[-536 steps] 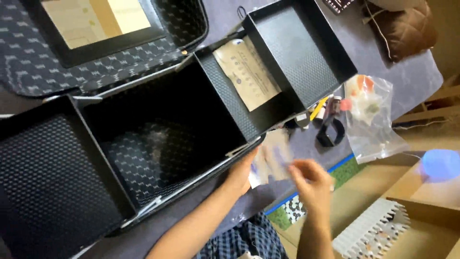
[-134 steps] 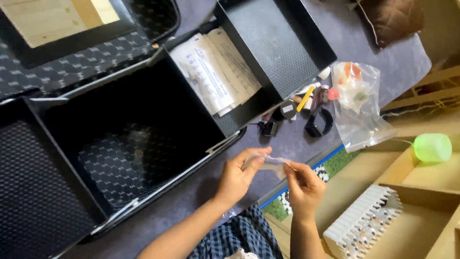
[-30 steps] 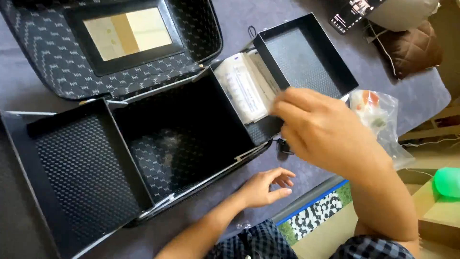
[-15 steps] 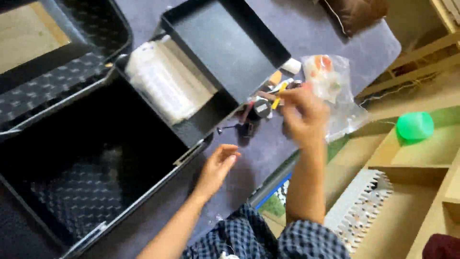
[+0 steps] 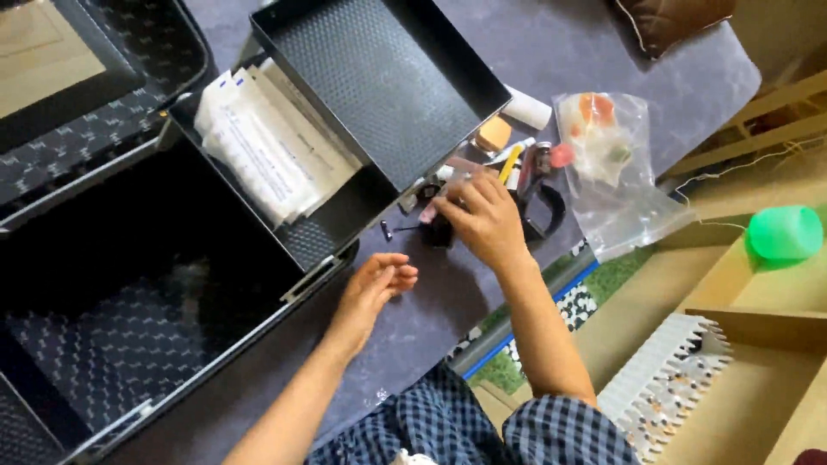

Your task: The person cleans the mirror inside a black makeup case with a cloth, then places several small white packets and a small tube into a compartment. The person also handles a small round container, opening and closing it.

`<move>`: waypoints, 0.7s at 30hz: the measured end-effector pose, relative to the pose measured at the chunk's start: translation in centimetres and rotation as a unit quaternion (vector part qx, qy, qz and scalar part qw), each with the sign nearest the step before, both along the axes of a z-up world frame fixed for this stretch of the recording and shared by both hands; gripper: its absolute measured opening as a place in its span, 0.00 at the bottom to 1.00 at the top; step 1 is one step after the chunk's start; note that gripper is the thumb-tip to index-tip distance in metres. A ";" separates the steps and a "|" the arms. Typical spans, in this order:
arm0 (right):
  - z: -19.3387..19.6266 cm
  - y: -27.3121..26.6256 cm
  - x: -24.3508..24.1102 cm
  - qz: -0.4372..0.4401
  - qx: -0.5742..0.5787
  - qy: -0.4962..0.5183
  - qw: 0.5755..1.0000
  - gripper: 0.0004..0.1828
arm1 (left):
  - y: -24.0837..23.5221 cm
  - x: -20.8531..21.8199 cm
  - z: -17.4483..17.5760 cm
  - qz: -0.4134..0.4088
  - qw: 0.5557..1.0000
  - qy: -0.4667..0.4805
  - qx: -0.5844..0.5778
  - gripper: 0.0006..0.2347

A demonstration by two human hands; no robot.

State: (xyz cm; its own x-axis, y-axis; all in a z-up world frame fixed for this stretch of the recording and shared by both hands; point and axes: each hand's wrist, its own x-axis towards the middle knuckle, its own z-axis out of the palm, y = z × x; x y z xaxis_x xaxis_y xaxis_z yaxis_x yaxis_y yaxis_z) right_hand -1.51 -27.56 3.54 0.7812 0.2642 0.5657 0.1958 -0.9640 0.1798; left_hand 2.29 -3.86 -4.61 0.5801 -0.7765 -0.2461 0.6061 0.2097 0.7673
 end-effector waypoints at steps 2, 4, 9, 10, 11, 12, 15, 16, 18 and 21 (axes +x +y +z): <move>0.7 1.7 -1.3 0.016 0.146 -0.042 0.988 0.08 | 0.1 0.7 1.1 -0.025 0.992 0.126 -0.016 0.20; -1.4 4.1 -2.5 0.043 0.208 -0.030 0.977 0.09 | -0.1 0.8 1.0 -0.043 0.980 0.191 -0.028 0.23; -0.1 8.3 -2.3 0.054 0.230 0.059 0.970 0.11 | -0.5 0.5 -0.9 -0.052 0.944 0.314 -0.081 0.23; -0.4 8.1 -2.3 -0.008 0.281 0.040 0.959 0.10 | -0.3 0.6 -0.3 -0.040 0.951 0.294 -0.081 0.20; -0.6 7.8 -2.3 -0.068 0.330 0.020 0.941 0.10 | -0.1 0.7 0.2 -0.028 0.958 0.274 -0.082 0.18; -0.7 7.4 -1.7 -0.066 0.329 0.022 0.942 0.10 | -0.2 0.8 -0.2 -0.026 0.958 0.275 -0.083 0.18; -1.4 6.8 -0.2 -0.234 0.237 0.015 0.943 0.08 | -0.2 0.2 -1.0 0.000 0.972 0.221 -0.073 0.18; -1.8 6.9 0.5 -0.263 0.199 0.012 0.944 0.04 | -0.3 -0.1 -1.0 0.012 0.978 0.201 -0.059 0.17; -2.7 6.9 1.8 -0.290 0.162 0.009 0.943 0.07 | -0.3 -0.4 -0.7 0.025 0.982 0.180 -0.045 0.16; -4.4 6.9 3.0 -0.322 0.100 0.004 0.941 0.10 | -0.1 -0.6 -0.5 0.041 0.984 0.167 -0.036 0.16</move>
